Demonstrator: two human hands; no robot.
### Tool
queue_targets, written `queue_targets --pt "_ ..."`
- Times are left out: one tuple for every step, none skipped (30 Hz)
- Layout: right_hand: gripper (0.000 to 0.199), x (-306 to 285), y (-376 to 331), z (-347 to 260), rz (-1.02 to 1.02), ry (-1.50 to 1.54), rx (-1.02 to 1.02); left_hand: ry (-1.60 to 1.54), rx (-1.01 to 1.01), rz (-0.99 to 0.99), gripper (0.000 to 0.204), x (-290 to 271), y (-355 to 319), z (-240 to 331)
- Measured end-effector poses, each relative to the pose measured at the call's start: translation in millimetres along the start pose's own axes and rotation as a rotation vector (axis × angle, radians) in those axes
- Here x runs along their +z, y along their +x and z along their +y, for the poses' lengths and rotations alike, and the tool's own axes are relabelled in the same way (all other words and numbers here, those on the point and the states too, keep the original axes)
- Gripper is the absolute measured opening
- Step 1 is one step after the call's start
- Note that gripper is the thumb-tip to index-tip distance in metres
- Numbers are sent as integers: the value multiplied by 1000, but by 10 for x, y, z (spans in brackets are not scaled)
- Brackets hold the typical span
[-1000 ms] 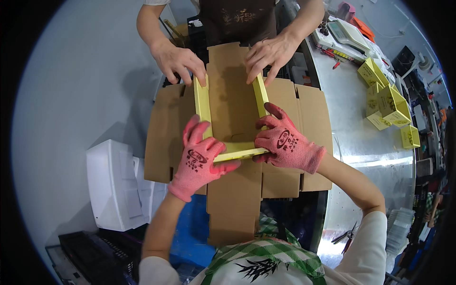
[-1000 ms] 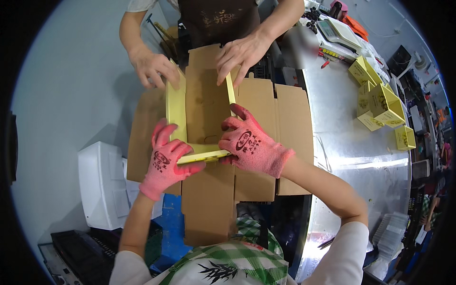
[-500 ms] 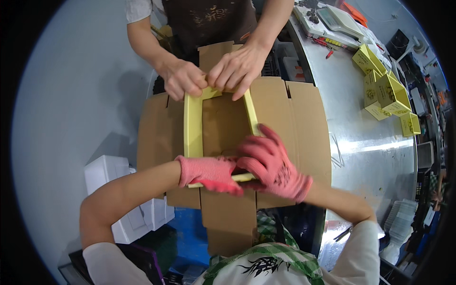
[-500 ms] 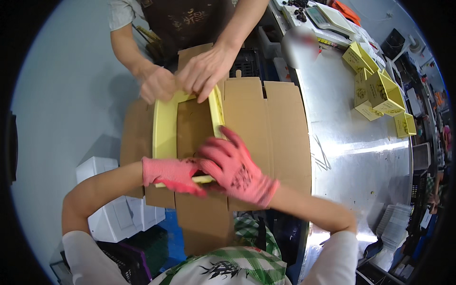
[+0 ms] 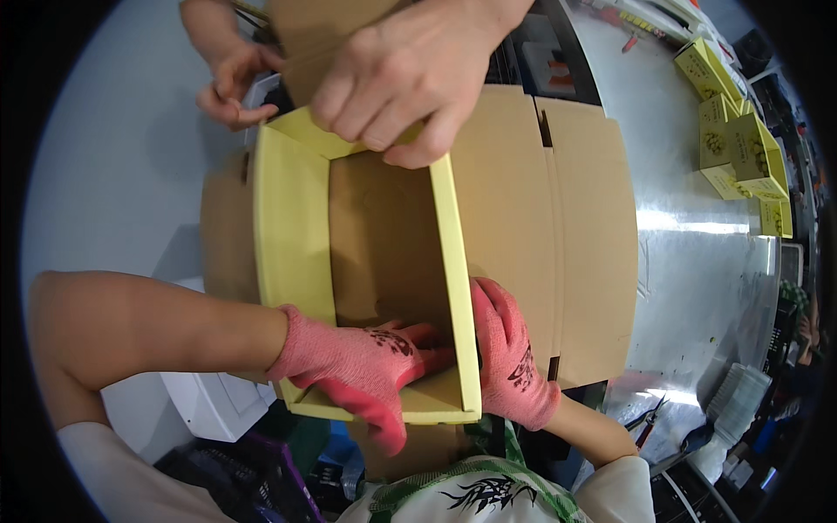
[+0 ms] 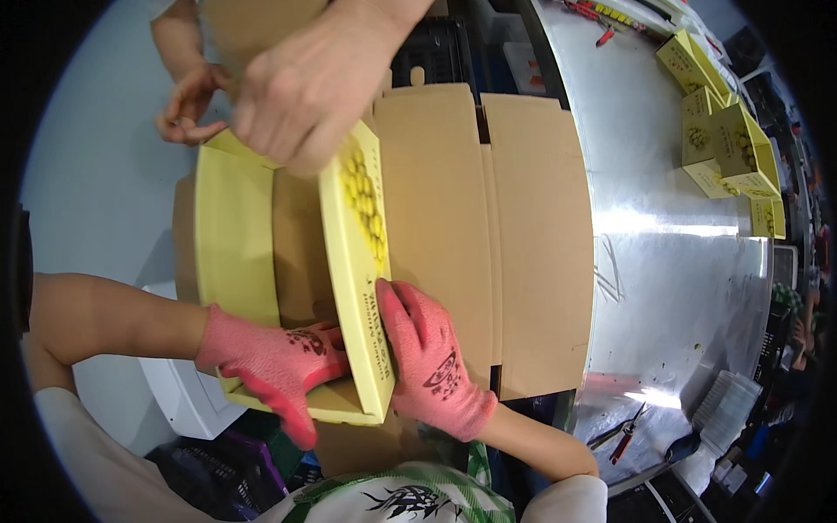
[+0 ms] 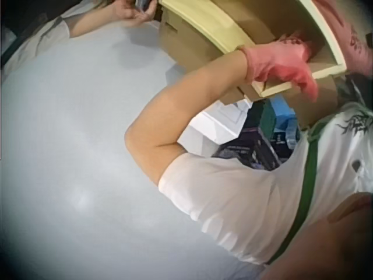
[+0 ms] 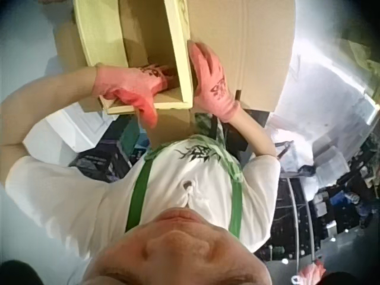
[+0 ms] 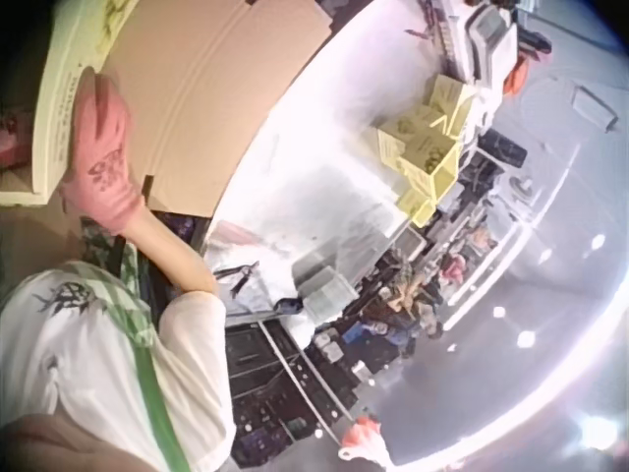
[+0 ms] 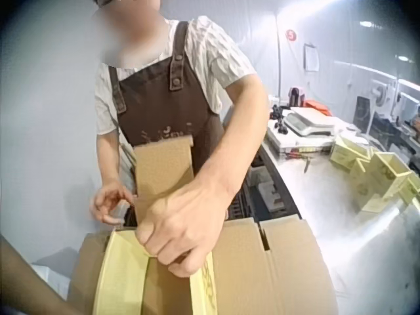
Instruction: The person folds flat yellow cardboard pieces into rectangular boxes by hand, aligning flaps and tucking them into slots. Completed boxes are stacked on the table while the person continues folding additional units.
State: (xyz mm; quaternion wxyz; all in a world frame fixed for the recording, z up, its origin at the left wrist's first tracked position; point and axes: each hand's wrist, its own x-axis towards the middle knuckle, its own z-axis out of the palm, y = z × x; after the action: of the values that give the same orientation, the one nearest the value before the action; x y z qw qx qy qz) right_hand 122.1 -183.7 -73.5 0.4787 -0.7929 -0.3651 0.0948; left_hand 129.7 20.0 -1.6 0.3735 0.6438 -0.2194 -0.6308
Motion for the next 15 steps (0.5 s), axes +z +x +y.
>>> queue_targets --pt "81 -30 8 -44 -10 -7 14 -53 12 21 97 29 18 -22" --pt "80 -27 3 -58 -19 -14 29 -107 23 42 97 54 38 -33" --pt "82 19 -40 -59 -14 -61 27 -4 17 -12 96 29 74 -12" --pt "81 30 -49 -54 -9 -28 50 -39 -18 -77 95 -18 89 8" --pt "80 29 -44 -42 -2 -7 52 -73 -53 -143 95 -75 99 24" --pt "79 28 -30 -20 6 15 54 -107 -88 -209 94 -119 124 12" --pt "78 38 -14 -12 18 45 45 -52 64 -66 92 -63 75 -43" --pt "77 43 -11 -9 30 75 34 -69 47 -64 94 4 72 -48" --pt "75 22 -1 5 10 59 20 -74 26 -55 97 -1 70 -28" --pt "74 14 -27 -1 -2 30 19 -80 4 -43 99 10 51 -14" --pt "74 13 -51 2 -15 19 13 -57 6 24 98 60 12 -7" --pt "74 -2 -80 37 -30 -10 26 -31 26 77 97 95 23 -29" --pt "76 -15 -98 63 -39 -6 40 -6 47 131 95 135 29 -52" --pt "78 -24 -103 62 -71 -32 76 16 67 187 94 152 34 -78" --pt "78 -23 -106 66 -84 -48 88 53 1 101 98 103 32 -23"
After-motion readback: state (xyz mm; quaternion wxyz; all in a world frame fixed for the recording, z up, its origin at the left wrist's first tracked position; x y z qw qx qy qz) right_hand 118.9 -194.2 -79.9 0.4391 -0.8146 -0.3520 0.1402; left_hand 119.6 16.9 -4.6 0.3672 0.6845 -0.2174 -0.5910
